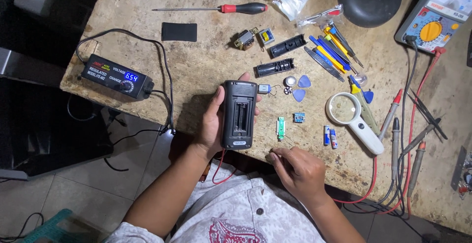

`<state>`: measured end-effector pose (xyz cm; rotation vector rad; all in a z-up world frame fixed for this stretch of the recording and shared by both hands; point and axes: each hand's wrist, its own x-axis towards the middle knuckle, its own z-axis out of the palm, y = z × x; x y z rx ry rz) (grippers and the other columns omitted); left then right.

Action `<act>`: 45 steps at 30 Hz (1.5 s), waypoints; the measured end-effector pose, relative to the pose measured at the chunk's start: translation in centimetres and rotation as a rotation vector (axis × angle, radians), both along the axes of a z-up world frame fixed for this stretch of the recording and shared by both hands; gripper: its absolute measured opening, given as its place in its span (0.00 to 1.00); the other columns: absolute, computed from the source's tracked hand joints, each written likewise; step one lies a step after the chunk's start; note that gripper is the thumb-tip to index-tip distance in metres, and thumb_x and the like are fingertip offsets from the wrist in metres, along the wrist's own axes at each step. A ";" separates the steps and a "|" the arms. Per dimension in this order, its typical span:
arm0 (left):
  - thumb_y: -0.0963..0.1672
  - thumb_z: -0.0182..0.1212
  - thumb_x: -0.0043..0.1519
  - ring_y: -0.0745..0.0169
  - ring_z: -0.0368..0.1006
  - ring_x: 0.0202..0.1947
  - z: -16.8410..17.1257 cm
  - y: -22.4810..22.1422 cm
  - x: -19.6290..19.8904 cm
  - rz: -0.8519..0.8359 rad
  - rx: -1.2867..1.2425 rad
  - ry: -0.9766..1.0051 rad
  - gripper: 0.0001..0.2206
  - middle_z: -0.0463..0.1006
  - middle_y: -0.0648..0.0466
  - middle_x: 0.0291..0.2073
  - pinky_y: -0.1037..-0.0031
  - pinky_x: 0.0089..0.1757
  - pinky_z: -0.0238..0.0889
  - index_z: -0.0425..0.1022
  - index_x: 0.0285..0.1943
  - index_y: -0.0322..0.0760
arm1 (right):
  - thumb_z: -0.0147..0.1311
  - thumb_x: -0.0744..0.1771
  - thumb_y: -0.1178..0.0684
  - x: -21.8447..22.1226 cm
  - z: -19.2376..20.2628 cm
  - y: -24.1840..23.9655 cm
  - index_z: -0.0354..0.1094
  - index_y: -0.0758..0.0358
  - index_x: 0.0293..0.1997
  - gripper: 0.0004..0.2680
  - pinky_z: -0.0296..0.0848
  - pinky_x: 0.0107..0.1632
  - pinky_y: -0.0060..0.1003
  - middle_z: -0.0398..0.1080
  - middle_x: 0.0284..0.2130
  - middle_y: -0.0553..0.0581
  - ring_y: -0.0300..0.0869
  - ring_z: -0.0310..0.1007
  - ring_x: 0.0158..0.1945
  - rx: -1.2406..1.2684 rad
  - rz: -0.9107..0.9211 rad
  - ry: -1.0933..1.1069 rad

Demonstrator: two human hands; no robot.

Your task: Inspecting and testing small electronic circuit boards and a battery housing using a screwdriver and a magnifying glass on a repair bench.

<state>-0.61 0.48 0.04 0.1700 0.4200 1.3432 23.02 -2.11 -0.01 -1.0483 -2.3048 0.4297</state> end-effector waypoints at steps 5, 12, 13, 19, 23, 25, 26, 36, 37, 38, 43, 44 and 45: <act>0.57 0.50 0.67 0.58 0.77 0.43 0.0 -0.1 0.1 0.004 0.004 0.016 0.35 0.75 0.43 0.52 0.73 0.43 0.72 0.52 0.81 0.41 | 0.61 0.67 0.51 0.0 0.0 0.0 0.75 0.57 0.39 0.04 0.64 0.25 0.32 0.72 0.22 0.49 0.37 0.71 0.22 0.002 -0.002 0.016; 0.57 0.50 0.67 0.58 0.77 0.44 0.0 0.0 0.3 0.022 0.039 0.062 0.37 0.76 0.43 0.52 0.71 0.46 0.72 0.50 0.81 0.39 | 0.62 0.67 0.52 0.2 0.1 0.2 0.77 0.59 0.40 0.04 0.69 0.27 0.31 0.76 0.25 0.50 0.37 0.75 0.25 0.022 0.024 0.051; 0.57 0.50 0.67 0.58 0.77 0.44 0.0 -0.1 0.3 0.021 0.037 0.063 0.37 0.76 0.43 0.52 0.71 0.46 0.72 0.50 0.81 0.39 | 0.62 0.67 0.52 0.2 0.1 0.0 0.77 0.59 0.40 0.04 0.69 0.27 0.31 0.76 0.25 0.50 0.37 0.75 0.25 0.020 0.024 0.052; 0.57 0.48 0.68 0.55 0.77 0.44 -0.3 0.1 0.4 0.027 0.033 0.035 0.35 0.75 0.41 0.53 0.69 0.46 0.73 0.50 0.82 0.41 | 0.61 0.67 0.51 0.2 0.2 0.1 0.76 0.56 0.40 0.04 0.65 0.25 0.32 0.73 0.22 0.49 0.38 0.72 0.22 0.021 0.012 0.032; 0.56 0.48 0.68 0.54 0.77 0.44 -0.3 0.2 0.5 0.038 0.033 0.025 0.35 0.75 0.40 0.53 0.69 0.45 0.74 0.50 0.81 0.40 | 0.61 0.67 0.52 0.2 0.2 0.1 0.76 0.56 0.40 0.03 0.65 0.25 0.32 0.73 0.22 0.49 0.38 0.71 0.22 0.034 0.012 0.033; 0.57 0.47 0.69 0.54 0.77 0.44 -0.3 0.1 0.4 0.041 0.025 0.030 0.34 0.75 0.40 0.53 0.68 0.45 0.74 0.50 0.81 0.40 | 0.61 0.67 0.51 0.1 0.1 0.1 0.75 0.56 0.41 0.03 0.64 0.24 0.33 0.72 0.22 0.49 0.38 0.71 0.22 0.034 0.013 0.033; 0.56 0.48 0.68 0.54 0.77 0.44 -0.2 0.1 0.4 0.041 0.026 0.037 0.34 0.75 0.40 0.53 0.69 0.45 0.74 0.51 0.81 0.40 | 0.61 0.67 0.51 0.2 0.1 0.1 0.76 0.56 0.41 0.04 0.64 0.24 0.32 0.72 0.22 0.49 0.37 0.71 0.22 0.037 0.013 0.029; 0.57 0.49 0.68 0.56 0.78 0.44 -0.3 0.1 0.4 0.018 0.007 0.024 0.35 0.76 0.42 0.52 0.70 0.44 0.73 0.51 0.81 0.41 | 0.62 0.67 0.51 0.1 0.2 0.0 0.75 0.56 0.40 0.04 0.64 0.25 0.33 0.72 0.22 0.49 0.38 0.71 0.22 0.033 0.001 0.019; 0.57 0.49 0.68 0.56 0.78 0.44 -0.3 0.1 0.4 0.018 0.006 0.023 0.35 0.76 0.42 0.52 0.70 0.44 0.73 0.51 0.81 0.41 | 0.62 0.67 0.51 0.1 0.2 0.0 0.75 0.56 0.40 0.04 0.64 0.25 0.33 0.72 0.22 0.49 0.38 0.71 0.22 0.032 0.001 0.018; 0.57 0.49 0.68 0.56 0.77 0.44 -0.3 0.1 0.4 0.016 0.014 0.023 0.35 0.75 0.42 0.53 0.70 0.45 0.73 0.50 0.82 0.41 | 0.62 0.67 0.51 0.1 0.2 0.0 0.75 0.56 0.40 0.04 0.64 0.25 0.33 0.71 0.22 0.49 0.38 0.70 0.22 0.033 0.004 0.019; 0.57 0.49 0.68 0.55 0.77 0.44 -0.3 0.1 0.4 0.015 0.018 0.011 0.35 0.75 0.41 0.53 0.69 0.47 0.73 0.50 0.82 0.41 | 0.62 0.67 0.52 0.2 0.1 -0.1 0.75 0.57 0.41 0.04 0.65 0.26 0.33 0.73 0.24 0.50 0.38 0.72 0.23 0.004 0.008 0.022; 0.57 0.49 0.67 0.55 0.76 0.44 -0.2 0.1 0.4 0.014 0.021 0.017 0.35 0.75 0.41 0.53 0.69 0.46 0.73 0.50 0.82 0.41 | 0.62 0.67 0.52 0.1 0.1 -0.1 0.75 0.58 0.41 0.04 0.66 0.26 0.33 0.73 0.24 0.50 0.38 0.72 0.23 0.010 0.008 0.025; 0.57 0.50 0.67 0.56 0.76 0.44 0.0 0.1 0.3 0.012 0.025 0.023 0.36 0.75 0.41 0.53 0.69 0.46 0.73 0.50 0.81 0.41 | 0.62 0.67 0.52 0.1 0.1 -0.1 0.75 0.58 0.40 0.04 0.66 0.26 0.33 0.74 0.24 0.50 0.38 0.73 0.24 0.016 0.009 0.028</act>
